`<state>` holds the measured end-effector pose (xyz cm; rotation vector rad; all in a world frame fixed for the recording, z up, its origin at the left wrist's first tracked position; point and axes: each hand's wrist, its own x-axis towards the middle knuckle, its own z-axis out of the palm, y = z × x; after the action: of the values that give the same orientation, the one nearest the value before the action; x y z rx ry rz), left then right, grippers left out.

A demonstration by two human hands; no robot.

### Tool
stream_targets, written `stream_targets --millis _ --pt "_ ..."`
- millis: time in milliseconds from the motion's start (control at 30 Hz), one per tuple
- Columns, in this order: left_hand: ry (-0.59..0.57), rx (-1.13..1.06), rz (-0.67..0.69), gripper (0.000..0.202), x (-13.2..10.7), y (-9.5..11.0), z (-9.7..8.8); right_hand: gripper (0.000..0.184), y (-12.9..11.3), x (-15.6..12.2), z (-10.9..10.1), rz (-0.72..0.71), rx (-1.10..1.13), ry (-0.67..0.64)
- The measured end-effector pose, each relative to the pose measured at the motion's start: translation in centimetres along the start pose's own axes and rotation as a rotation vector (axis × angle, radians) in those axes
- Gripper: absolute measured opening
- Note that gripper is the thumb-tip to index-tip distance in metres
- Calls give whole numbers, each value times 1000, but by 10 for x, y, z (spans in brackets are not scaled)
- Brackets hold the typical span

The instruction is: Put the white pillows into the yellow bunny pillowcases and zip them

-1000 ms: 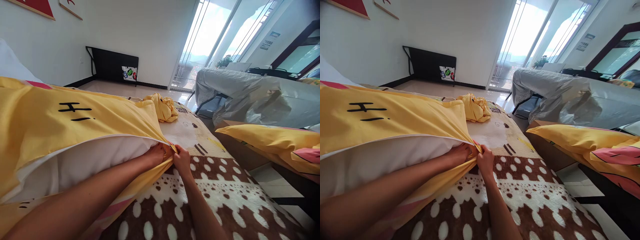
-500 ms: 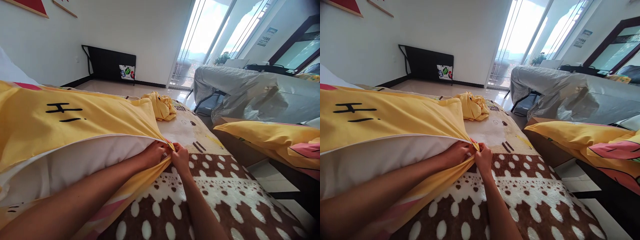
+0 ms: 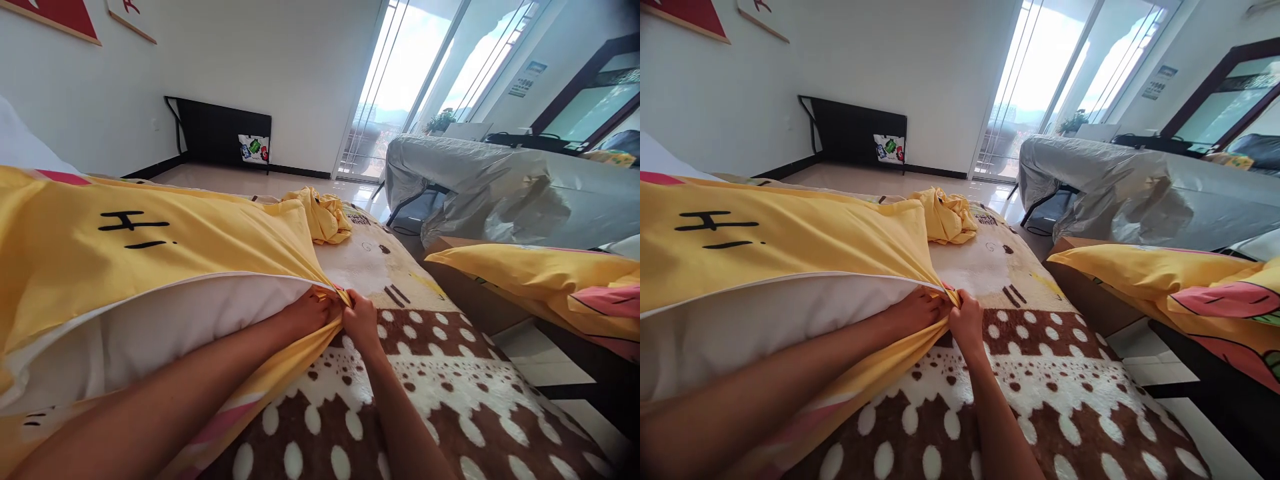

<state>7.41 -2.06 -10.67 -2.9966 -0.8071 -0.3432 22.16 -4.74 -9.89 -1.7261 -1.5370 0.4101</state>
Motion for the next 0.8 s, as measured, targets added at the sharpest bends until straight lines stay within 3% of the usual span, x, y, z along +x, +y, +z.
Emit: stream_targets --millis 300,467,600,700,800 --pt "-58 -144 -75 22 2 1 -9 16 9 3 11 0 253 -45" --pt "12 -318 -138 19 0 -2 -26 17 8 3 12 -17 321 -53" --pt "114 -496 -191 30 -1 -5 -41 14 5 2 10 -36 283 -45" --pt "141 -731 -194 35 0 -6 -43 13 3 1 9 -52 303 -43" --pt "146 -815 -225 37 0 -6 -38 14 1 0 9 -61 359 -35"
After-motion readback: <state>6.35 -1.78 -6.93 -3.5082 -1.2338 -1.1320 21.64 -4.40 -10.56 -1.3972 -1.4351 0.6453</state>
